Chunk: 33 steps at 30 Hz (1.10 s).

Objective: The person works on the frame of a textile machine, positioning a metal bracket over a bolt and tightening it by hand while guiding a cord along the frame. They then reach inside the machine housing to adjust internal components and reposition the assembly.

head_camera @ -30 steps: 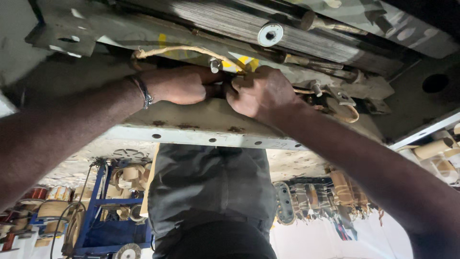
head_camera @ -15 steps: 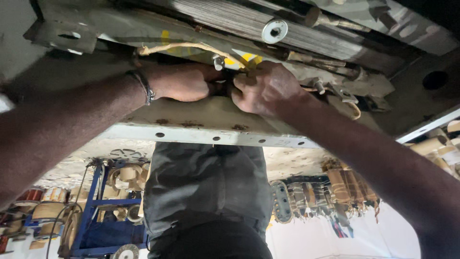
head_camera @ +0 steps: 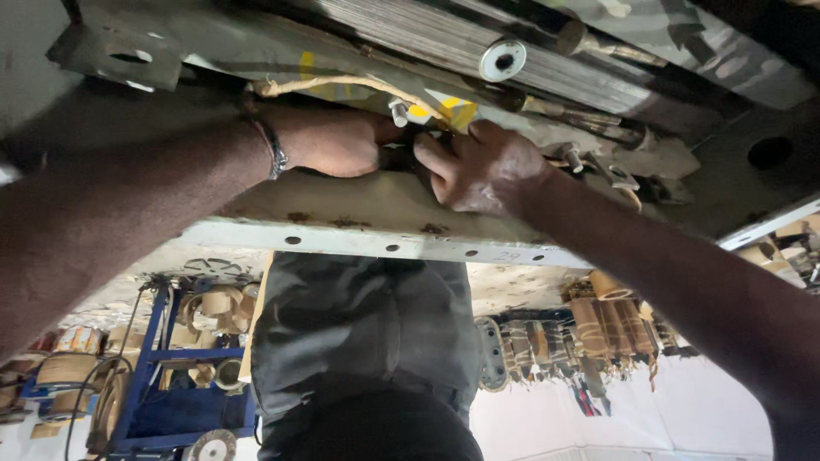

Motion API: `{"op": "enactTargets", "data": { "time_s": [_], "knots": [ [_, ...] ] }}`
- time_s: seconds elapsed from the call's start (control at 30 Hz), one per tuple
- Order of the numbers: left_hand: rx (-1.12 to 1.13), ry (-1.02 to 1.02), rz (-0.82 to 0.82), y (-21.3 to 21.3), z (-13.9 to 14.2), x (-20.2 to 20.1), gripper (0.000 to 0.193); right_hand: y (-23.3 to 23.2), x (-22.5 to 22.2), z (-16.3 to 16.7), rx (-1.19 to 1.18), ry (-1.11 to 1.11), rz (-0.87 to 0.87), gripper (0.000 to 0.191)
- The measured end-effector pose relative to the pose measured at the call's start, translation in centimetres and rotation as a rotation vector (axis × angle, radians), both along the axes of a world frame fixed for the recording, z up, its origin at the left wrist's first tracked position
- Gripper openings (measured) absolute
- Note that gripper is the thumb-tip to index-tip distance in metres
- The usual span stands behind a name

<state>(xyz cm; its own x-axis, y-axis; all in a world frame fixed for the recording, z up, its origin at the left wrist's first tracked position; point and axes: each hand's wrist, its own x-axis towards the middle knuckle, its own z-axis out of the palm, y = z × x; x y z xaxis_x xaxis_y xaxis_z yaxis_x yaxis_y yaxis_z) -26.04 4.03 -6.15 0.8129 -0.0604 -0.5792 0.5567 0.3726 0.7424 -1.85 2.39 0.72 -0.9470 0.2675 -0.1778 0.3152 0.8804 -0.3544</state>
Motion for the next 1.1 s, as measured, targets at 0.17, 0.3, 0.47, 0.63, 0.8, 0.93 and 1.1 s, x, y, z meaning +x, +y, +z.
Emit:
{"op": "enactTargets", "data": {
  "time_s": [0.17,0.3,0.47,0.63,0.8,0.93,1.1],
  "knots": [
    [0.05,-0.026,0.021,-0.2,0.1,0.3,0.044,0.8,-0.5,1.0,0.062,0.041,-0.08,0.019],
    [0.098,-0.053,0.061,-1.1,-0.4,0.3,0.04,1.8,0.6,1.1,0.106,0.07,-0.105,0.01],
    [0.297,-0.007,-0.143,-2.8,-1.5,0.2,0.039,0.5,2.7,1.3,-0.009,0.007,-0.258,0.021],
    [0.355,-0.019,-0.145,-3.3,-1.8,0.2,0.035,-1.2,3.4,-0.7,-0.183,-0.009,-0.34,0.014],
    [0.198,0.149,-0.184,-2.3,-1.1,0.4,0.036,-1.9,3.8,-2.1,-0.185,0.037,-0.358,0.019],
    [0.166,-0.044,0.05,-1.3,-0.2,0.6,0.043,-2.0,4.0,-2.5,-0.17,0.095,-0.369,0.018],
    [0.054,0.19,-0.124,-0.1,0.7,1.0,0.047,-1.9,4.0,-2.3,-0.158,0.115,-0.365,0.009]
  ]
}}
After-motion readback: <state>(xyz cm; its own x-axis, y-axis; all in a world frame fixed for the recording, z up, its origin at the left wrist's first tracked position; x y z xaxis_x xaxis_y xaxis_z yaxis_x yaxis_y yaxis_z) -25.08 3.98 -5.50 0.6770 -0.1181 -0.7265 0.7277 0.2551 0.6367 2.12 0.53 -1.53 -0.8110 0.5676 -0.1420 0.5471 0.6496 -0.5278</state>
